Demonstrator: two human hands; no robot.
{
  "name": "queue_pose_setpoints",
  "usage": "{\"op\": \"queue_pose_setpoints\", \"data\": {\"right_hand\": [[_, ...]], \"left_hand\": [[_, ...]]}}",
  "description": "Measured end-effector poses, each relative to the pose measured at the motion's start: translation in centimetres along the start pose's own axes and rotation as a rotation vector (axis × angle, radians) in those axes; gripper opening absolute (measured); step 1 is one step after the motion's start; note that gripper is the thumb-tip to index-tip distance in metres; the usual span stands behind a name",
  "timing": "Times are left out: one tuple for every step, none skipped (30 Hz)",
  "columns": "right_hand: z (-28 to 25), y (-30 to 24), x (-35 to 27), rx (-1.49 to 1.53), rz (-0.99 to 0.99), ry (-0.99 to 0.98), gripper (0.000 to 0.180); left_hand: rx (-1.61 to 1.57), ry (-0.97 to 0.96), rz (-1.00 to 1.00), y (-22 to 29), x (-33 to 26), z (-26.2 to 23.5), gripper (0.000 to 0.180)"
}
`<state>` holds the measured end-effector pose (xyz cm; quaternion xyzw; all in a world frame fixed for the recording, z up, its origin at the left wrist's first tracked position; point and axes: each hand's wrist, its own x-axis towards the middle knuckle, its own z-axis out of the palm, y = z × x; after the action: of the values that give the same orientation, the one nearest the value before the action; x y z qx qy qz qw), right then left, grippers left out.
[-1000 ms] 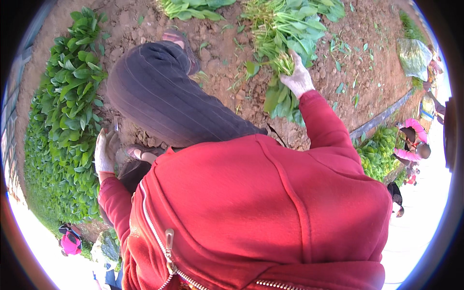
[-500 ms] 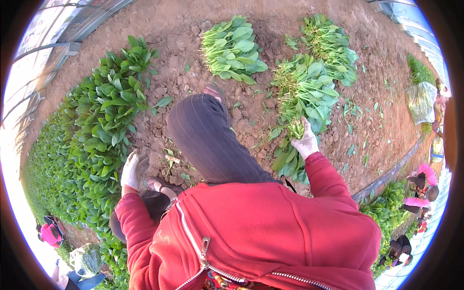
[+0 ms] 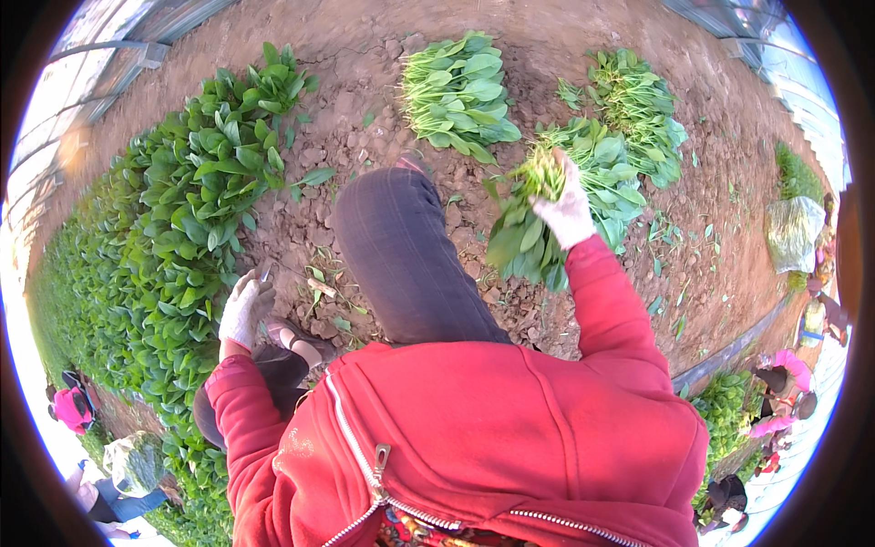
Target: The person harvests leafy green vegetables by hand in a greenhouse. They pull bunches of greens from the soil, trim the roots, and place them on the ground beside them.
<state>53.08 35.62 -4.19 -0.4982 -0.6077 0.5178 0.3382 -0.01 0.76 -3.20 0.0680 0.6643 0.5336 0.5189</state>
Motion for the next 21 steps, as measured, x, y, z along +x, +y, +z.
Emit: {"op": "queue_pose_setpoints", "data": {"right_hand": [[-0.4,-1.0,1.9,-0.007,-0.068,-0.011,0.091],[-0.8,-2.1,3.7,-0.013,-0.161,-0.043,0.092],[-1.2,-3.3,5.7,-0.123,-0.258,-0.039,0.092],[-1.6,-4.5,7.7,-0.231,-0.282,-0.031,0.09],[-1.9,-5.8,9.6,-0.314,-0.32,-0.06,0.089],[-2.2,-7.1,11.7,-0.501,-0.373,-0.033,0.086],[-2.2,-8.4,13.7,-0.681,-0.435,-0.02,0.084],[-2.1,-9.5,15.7,-0.858,-0.499,-0.002,0.08],[-1.8,-10.5,17.5,-1.0,-0.561,0.007,0.078],[-1.1,-11.3,19.4,-1.082,-0.598,-0.036,0.078],[-0.2,-12.0,21.3,-1.176,-0.636,-0.064,0.077],[1.0,-12.5,23.0,-1.264,-0.66,-0.119,0.077],[2.4,-12.8,24.7,-1.343,-0.655,-0.206,0.077],[4.0,-12.8,26.1,-1.393,-0.645,-0.27,0.077],[5.8,-12.6,27.5,-1.462,-0.633,-0.337,0.077],[7.7,-12.1,28.7,-1.496,-0.62,-0.403,0.078],[9.7,-11.5,29.7,-1.512,-0.668,-0.449,0.078],[11.6,-10.5,30.5,-1.538,-0.677,-0.49,0.076],[13.4,-9.5,31.2,-1.55,-0.698,-0.539,0.073],[15.0,-8.3,31.7,-1.544,-0.699,-0.587,0.072],[16.4,-7.1,32.1,-1.557,-0.684,-0.642,0.07]], "left_hand": [[-0.014,-0.007,0.001,-0.2,0.1,-0.1,0.06],[-0.024,0.005,0.001,-0.3,0.1,-0.1,0.059],[-0.033,0.016,0.001,-0.3,0.2,-0.2,0.057],[-0.042,0.001,0.009,-0.4,0.3,-0.1,0.058],[-0.032,0.026,-0.009,-0.4,0.3,-0.1,0.058],[-0.034,0.017,-0.012,-0.4,0.4,0.0,0.059],[-0.038,0.01,-0.016,-0.3,0.5,0.2,0.059],[0.001,0.026,-0.032,-0.2,0.4,0.3,0.059],[0.04,0.04,-0.046,-0.1,0.4,0.6,0.06],[0.075,0.056,-0.066,0.0,0.4,0.8,0.06],[0.098,0.056,-0.076,0.2,0.3,1.1,0.06],[0.116,0.057,-0.089,0.3,0.3,1.4,0.06],[0.133,0.043,-0.083,0.5,0.3,1.6,0.059],[0.144,0.049,-0.101,0.5,0.5,2.0,0.06],[0.15,0.049,-0.115,0.7,0.8,2.2,0.061],[0.162,0.046,-0.124,0.8,0.9,2.4,0.061],[0.172,0.043,-0.134,0.8,1.1,2.6,0.062],[0.183,0.038,-0.135,0.8,1.3,2.8,0.065],[0.189,0.04,-0.154,0.9,1.6,3.0,0.066],[0.19,0.032,-0.165,1.0,1.8,3.1,0.066],[0.198,0.039,-0.188,1.0,2.1,3.3,0.067]]}}
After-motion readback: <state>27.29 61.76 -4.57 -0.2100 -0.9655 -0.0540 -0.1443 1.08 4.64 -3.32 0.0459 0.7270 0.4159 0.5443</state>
